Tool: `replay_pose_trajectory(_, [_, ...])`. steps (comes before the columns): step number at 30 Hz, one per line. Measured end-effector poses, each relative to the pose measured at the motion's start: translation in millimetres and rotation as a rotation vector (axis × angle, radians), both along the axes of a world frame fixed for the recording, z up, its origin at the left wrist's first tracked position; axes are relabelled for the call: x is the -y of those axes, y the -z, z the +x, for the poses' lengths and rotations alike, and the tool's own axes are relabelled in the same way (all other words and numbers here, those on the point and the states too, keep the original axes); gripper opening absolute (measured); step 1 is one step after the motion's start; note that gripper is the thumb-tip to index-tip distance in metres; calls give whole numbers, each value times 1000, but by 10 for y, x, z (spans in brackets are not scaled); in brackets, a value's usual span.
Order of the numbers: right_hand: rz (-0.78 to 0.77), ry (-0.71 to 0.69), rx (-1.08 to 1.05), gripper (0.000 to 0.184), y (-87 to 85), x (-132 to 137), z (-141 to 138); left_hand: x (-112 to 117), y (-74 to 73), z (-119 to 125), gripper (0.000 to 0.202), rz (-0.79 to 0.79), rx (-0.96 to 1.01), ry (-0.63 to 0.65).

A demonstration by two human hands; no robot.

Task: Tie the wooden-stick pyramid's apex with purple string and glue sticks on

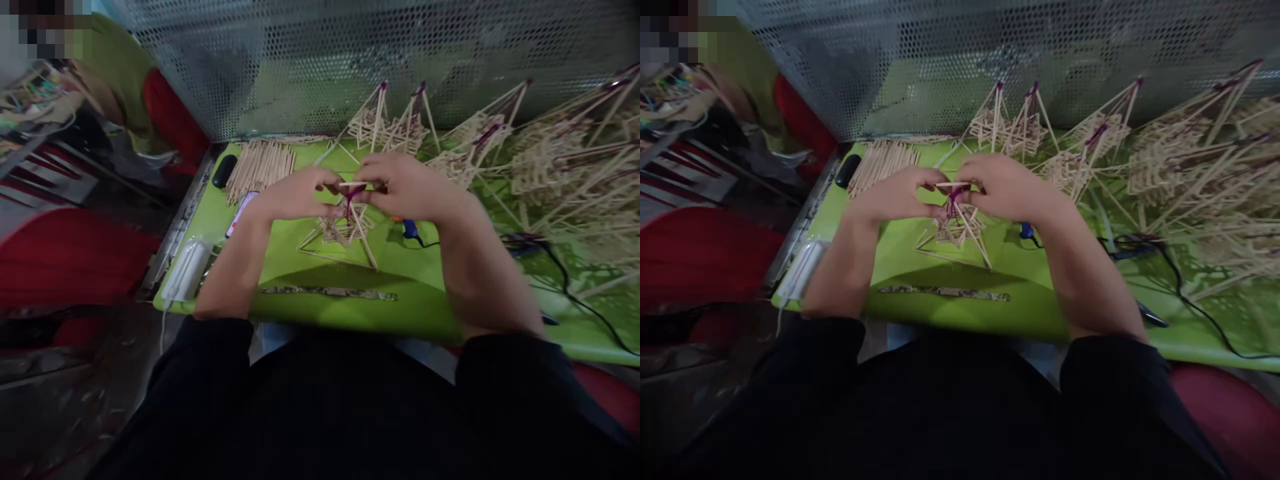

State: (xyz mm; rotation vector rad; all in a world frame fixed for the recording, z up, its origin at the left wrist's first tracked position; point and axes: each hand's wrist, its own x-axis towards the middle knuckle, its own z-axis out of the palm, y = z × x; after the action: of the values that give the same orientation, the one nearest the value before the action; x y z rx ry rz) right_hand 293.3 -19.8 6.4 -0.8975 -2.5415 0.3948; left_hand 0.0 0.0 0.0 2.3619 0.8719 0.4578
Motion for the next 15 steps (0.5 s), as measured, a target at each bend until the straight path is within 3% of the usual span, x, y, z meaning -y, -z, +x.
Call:
replay_pose_trajectory(5, [4, 3, -11, 21, -107, 79, 41, 26, 42, 78, 30, -58, 169, 50])
replay_pose_trajectory(10, [39, 54, -101, 17, -129, 102, 108, 69, 109, 209, 14, 29, 225, -6])
replay_pose_trajectory(15, [142, 141, -192, 17, -131, 136, 134, 149, -7, 294, 8, 21, 211, -51])
